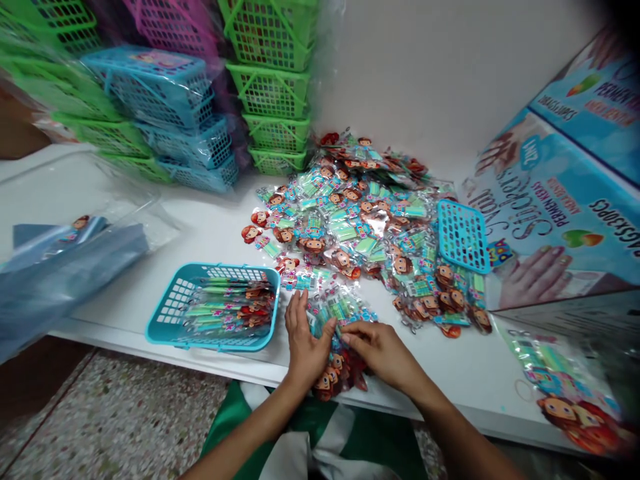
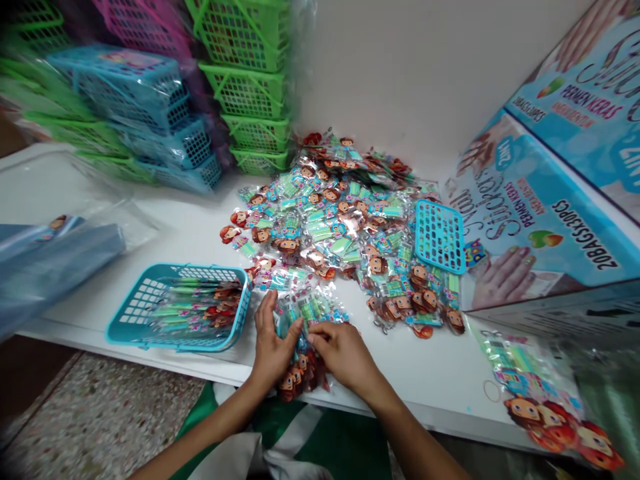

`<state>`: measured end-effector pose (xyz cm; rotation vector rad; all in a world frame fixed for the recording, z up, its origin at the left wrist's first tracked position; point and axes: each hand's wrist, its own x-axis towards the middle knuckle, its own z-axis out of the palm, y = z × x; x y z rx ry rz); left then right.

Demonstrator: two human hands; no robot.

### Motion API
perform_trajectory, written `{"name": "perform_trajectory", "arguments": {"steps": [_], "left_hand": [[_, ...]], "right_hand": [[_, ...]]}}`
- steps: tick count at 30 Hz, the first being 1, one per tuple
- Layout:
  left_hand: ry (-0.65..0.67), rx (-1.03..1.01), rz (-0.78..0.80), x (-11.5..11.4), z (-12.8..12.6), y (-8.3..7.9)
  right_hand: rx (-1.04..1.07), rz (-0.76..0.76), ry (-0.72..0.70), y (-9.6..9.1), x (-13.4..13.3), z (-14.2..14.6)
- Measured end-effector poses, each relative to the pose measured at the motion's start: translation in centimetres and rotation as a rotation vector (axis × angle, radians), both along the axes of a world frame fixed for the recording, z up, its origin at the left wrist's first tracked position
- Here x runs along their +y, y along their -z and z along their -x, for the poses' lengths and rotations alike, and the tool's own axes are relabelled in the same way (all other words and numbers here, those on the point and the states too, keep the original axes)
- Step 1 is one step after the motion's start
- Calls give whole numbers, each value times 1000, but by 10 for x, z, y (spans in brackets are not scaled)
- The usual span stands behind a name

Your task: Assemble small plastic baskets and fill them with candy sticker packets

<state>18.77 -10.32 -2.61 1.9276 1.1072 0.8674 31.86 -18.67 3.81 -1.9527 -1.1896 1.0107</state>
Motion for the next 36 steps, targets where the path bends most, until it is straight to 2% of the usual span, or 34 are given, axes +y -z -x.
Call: {"name": "perform_trajectory", "arguments": {"steps": [3, 11, 18, 28, 33, 36], "left_hand": [[3, 10, -2, 1, 0, 0], [-8, -19, -7, 2, 2, 3], [1, -65, 24, 0, 4, 3], [4, -127, 76, 0, 6, 3], [6, -155, 102, 0, 8, 2], [9, -157, 107, 0, 9, 2]], "right_hand": [[-67, 12, 14, 1, -1, -1], [-435, 61, -46, 4, -1, 4], [-665, 129, -61, 0, -1, 8], [-758, 179, -56, 6, 3, 10], [-811, 100, -51, 0, 1, 17], [-686, 28, -88, -5, 1, 24]]}}
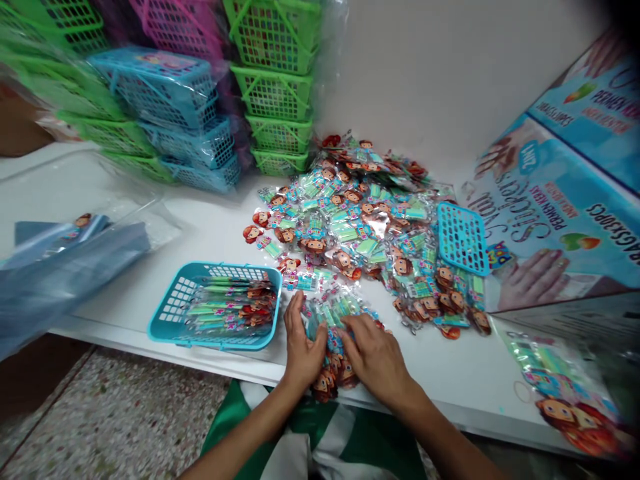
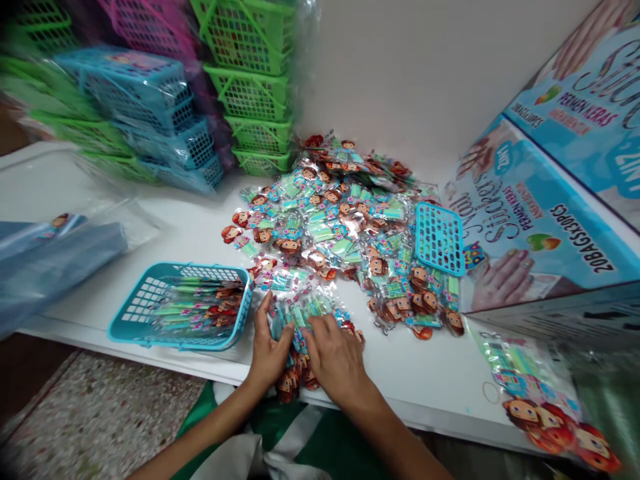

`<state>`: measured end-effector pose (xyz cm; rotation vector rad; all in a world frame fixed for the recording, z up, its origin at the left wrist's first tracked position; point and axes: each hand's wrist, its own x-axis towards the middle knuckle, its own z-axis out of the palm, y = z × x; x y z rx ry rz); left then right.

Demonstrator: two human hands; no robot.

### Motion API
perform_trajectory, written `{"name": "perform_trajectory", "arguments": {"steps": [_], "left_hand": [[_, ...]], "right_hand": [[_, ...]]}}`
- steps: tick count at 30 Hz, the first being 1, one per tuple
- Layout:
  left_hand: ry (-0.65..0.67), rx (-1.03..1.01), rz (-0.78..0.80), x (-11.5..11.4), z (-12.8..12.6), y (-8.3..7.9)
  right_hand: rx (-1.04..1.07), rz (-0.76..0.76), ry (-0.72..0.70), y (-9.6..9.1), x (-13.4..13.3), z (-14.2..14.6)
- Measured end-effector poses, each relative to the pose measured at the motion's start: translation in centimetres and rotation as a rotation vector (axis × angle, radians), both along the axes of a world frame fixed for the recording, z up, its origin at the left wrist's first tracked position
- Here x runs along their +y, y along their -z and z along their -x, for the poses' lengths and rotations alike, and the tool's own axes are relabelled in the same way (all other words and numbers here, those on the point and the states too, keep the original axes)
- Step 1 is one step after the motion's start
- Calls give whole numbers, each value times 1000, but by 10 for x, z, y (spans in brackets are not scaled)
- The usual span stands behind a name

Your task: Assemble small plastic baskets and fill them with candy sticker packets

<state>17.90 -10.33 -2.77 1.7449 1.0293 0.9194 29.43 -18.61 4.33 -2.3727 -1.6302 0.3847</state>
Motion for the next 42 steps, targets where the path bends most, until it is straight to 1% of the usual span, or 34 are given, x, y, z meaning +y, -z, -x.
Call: {"name": "perform_trajectory", "arguments": {"steps": [4, 8, 12, 16, 19, 23, 27, 29, 33, 35, 39, 42], "left_hand": [[5, -22, 30, 0, 1, -1], [-4, -73, 99, 0, 3, -3], [-27, -145, 139, -1, 5, -3], [-11, -154, 155, -1, 6, -3], [-8, -140, 154, 0, 6, -4], [-2, -126, 148, 0, 7, -5], [-6, -128, 143, 0, 7, -5], [-14, -142, 142, 0, 7, -5], [-26, -162, 142, 0, 7, -3], [-30, -167, 146, -1, 7, -3], [-38, -168, 156, -1, 7, -4], [-34, -164, 156, -1, 7, -5]], "right_hand": [[238, 36, -52, 2, 4, 2], [329, 33, -35, 8, 8, -1], [337, 23, -35, 2, 9, 2], [315, 51, -67, -3, 10, 6], [323, 50, -84, -2, 12, 7], [326, 53, -54, 0, 13, 6], [398, 46, -62, -1, 12, 4], [408, 42, -44, 0, 11, 3], [394, 46, 15, 8, 12, 1], [350, 54, 32, 11, 13, 1], [139, 91, 33, 9, 12, 5], [-10, 29, 65, 2, 10, 10]]}}
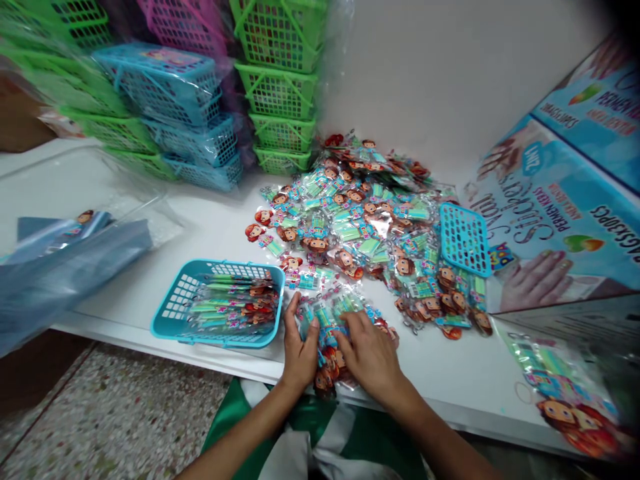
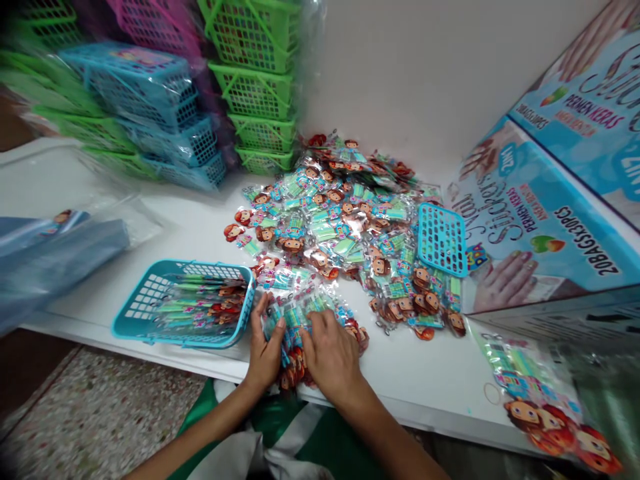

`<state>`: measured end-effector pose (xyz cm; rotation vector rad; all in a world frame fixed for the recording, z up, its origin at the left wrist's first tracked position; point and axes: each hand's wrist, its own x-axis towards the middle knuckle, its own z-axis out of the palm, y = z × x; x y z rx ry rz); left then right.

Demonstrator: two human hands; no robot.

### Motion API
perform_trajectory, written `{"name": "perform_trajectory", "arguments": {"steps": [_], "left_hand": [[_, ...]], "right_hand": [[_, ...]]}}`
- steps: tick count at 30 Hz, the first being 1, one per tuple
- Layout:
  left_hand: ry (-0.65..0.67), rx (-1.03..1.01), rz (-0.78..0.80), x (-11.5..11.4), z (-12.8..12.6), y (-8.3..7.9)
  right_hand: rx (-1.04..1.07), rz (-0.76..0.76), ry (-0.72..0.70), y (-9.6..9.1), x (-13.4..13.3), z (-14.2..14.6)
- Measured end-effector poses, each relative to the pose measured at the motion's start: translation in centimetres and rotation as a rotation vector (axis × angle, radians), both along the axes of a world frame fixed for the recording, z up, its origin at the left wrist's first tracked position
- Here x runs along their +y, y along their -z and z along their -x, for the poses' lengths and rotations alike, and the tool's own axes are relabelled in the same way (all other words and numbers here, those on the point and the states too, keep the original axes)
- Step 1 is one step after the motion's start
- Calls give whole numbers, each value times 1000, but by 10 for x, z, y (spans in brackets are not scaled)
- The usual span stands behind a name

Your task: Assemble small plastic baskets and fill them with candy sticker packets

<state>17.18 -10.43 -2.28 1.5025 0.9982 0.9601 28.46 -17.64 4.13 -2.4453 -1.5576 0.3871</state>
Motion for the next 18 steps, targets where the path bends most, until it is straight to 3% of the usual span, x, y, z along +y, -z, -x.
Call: {"name": "perform_trajectory", "arguments": {"steps": [3, 8, 18], "left_hand": [[5, 1, -7, 0, 0, 0], [3, -2, -13, 0, 0, -1], [-1, -17, -5, 0, 2, 0]], "right_hand": [[96, -67, -33, -6, 1, 3], [418, -34, -127, -3, 7, 2], [196, 6, -54, 4, 12, 2]]}}
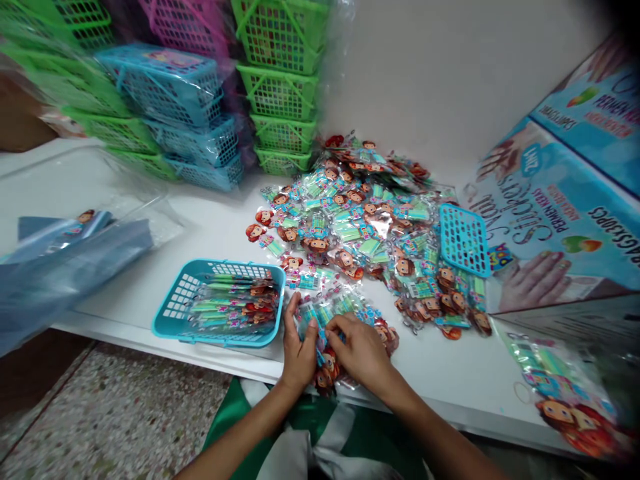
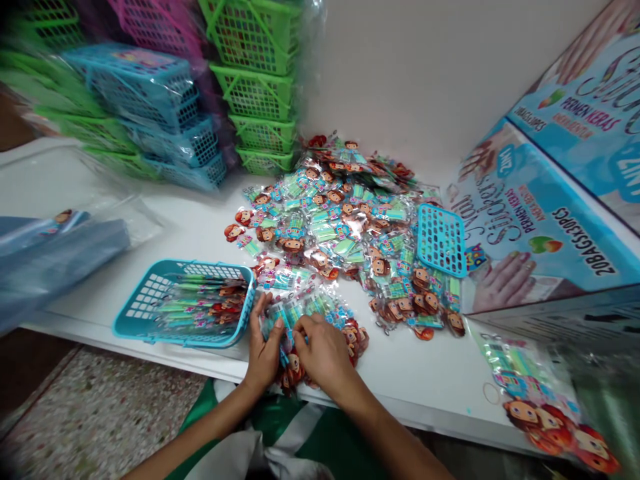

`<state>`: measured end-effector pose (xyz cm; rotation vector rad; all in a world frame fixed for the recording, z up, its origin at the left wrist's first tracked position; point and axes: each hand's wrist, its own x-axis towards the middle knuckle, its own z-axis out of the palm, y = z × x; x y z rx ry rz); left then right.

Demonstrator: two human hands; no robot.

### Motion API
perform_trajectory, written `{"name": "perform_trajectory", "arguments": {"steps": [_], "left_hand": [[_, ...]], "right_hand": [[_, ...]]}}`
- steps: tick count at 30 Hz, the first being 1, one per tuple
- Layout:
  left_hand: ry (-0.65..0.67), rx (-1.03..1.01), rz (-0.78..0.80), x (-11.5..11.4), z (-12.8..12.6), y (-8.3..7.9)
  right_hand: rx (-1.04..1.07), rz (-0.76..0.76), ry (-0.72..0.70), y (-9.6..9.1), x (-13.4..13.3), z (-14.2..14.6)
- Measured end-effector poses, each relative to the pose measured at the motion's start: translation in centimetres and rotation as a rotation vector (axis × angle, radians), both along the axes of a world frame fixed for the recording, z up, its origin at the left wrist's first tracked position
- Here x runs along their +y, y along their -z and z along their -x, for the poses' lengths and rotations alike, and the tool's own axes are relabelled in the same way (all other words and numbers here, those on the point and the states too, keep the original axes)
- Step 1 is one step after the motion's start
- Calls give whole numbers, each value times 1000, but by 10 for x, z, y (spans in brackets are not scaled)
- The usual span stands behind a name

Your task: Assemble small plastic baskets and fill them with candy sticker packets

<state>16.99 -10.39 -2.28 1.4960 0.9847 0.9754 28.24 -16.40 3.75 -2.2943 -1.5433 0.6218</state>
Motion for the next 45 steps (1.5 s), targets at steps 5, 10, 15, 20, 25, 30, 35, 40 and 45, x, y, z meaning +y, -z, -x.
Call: {"name": "perform_trajectory", "arguments": {"steps": [5, 10, 15, 20, 25, 30, 35, 40, 45], "left_hand": [[-20, -6, -5, 0, 1, 0], [-30, -1, 2, 0, 0, 1], [-39, -2, 0, 0, 0, 2], [-44, -46, -11, 0, 0, 4], [-28, -143, -11, 0, 1, 9], [-33, -168, -9, 0, 2, 10], [-50, -179, 6, 0, 2, 7], [-42, -222, 14, -1, 1, 9], [-11, -330, -8, -2, 1, 13]], "right_hand": [[-183, 49, -21, 1, 0, 3], [79, -61, 1, -9, -4, 7], [538, 18, -52, -9, -3, 4], [373, -27, 51, 0, -1, -1], [172, -76, 36, 2, -2, 2], [167, -104, 33, 4, -3, 3], [229, -96, 53, 2, -2, 3], [151, -61, 58, 5, -2, 6], [115, -47, 57, 10, 0, 7]]}}
